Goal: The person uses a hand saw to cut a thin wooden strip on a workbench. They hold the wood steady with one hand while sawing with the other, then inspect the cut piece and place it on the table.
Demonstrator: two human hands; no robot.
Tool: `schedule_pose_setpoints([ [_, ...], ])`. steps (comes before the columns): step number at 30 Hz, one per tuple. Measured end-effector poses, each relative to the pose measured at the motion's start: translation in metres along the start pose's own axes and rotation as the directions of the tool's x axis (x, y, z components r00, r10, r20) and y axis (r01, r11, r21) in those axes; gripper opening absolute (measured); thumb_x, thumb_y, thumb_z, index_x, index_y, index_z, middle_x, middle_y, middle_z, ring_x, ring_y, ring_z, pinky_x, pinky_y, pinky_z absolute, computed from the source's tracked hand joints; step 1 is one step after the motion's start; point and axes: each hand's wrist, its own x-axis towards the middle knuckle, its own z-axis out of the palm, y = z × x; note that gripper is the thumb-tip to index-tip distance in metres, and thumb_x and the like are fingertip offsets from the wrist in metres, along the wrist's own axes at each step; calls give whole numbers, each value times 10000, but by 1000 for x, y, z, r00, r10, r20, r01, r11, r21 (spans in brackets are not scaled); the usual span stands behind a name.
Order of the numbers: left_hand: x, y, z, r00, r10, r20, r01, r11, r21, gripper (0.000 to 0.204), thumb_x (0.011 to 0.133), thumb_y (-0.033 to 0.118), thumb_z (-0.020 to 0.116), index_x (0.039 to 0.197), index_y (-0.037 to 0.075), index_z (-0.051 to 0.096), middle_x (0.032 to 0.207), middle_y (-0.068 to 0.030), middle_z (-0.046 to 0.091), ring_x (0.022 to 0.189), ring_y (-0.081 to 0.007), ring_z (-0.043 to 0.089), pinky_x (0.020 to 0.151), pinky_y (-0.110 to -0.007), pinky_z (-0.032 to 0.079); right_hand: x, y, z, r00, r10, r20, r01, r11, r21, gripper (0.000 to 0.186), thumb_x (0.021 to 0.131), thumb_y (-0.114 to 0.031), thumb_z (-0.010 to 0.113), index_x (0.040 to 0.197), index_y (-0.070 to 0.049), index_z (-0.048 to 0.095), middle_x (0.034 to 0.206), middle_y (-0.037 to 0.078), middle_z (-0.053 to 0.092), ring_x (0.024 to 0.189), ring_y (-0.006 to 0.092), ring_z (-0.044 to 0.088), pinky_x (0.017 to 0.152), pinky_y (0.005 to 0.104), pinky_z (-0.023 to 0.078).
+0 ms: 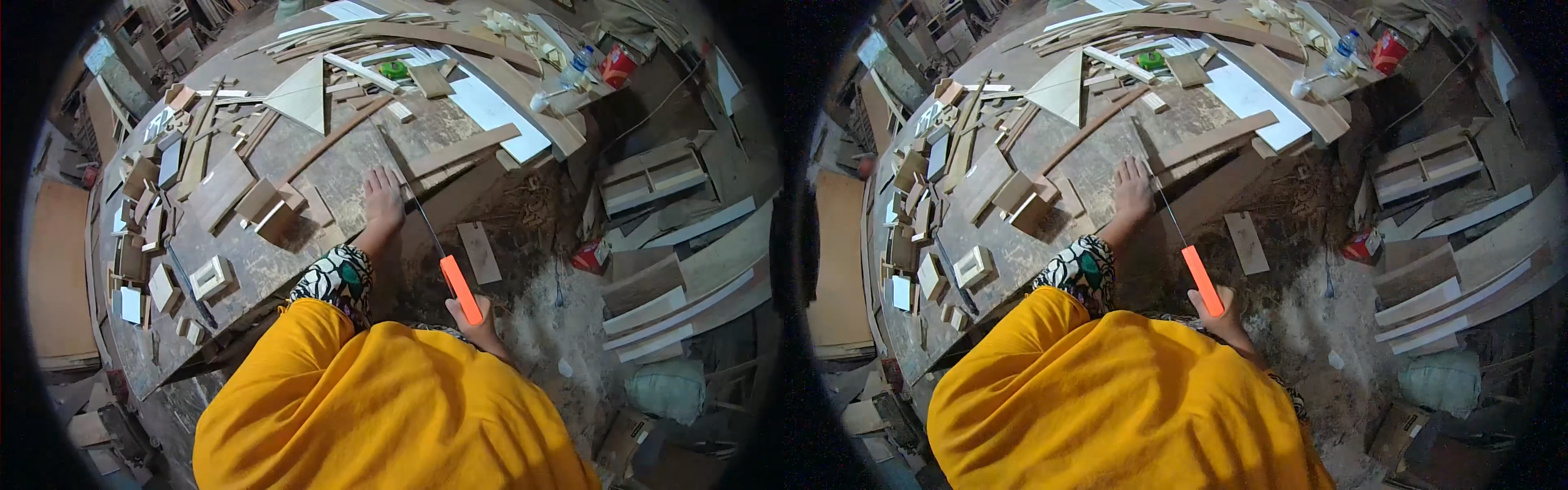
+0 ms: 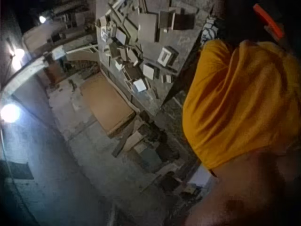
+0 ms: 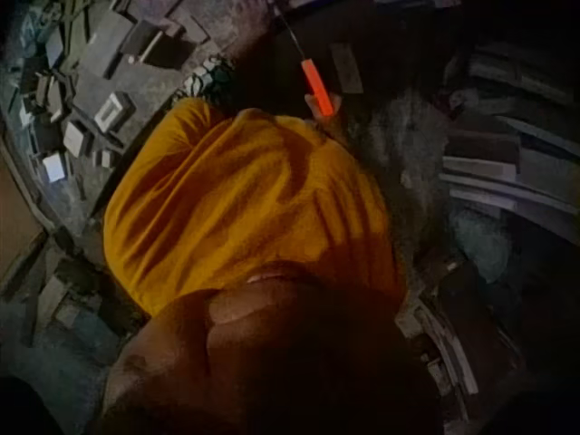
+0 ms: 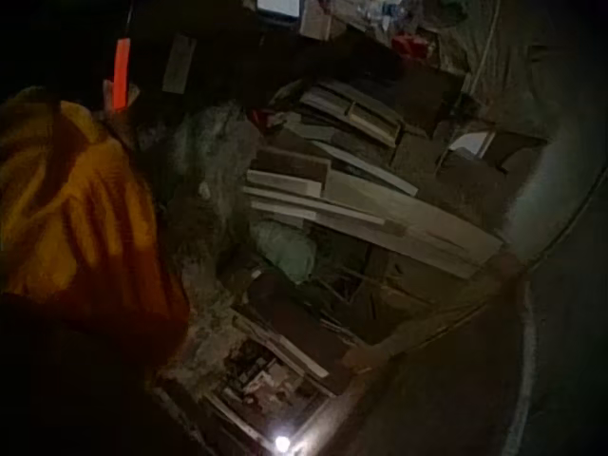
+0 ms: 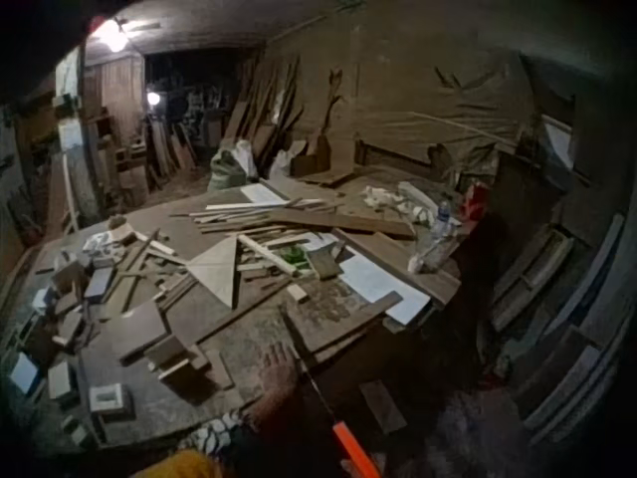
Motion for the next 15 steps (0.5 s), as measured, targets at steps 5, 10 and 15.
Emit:
schedule_pose_setpoints([
  [5,3,-1,7,997,-9,-73,10,1000,12,473,853,117,466,1281,-71,393,1366,-240,388,1263,-374,385,1044,-443,315,-35,-5,-20,999,-48,-12,48,999,23,330,848,-186,677,636,-29,479,496,37,410,414,161,382,414,325,325],
  [10,2,-1,10,997,-4,-76,7,999,35,453,850,116,463,1259,-69,408,1362,-239,394,1256,-377,385,1034,-444,323,-39,-12,-27,996,47,72,-43,997,-58,334,829,-185,682,648,-13,460,506,50,423,434,164,404,440,341,359],
  [15,0,1,0,998,14,-58,-11,999,47,516,815,133,501,1278,-68,394,1326,-225,419,1241,-386,377,1030,-453,313,-39,-18,-35,984,144,103,-148,989,28,310,845,-169,665,661,-14,471,539,18,435,488,131,412,467,333,356],
])
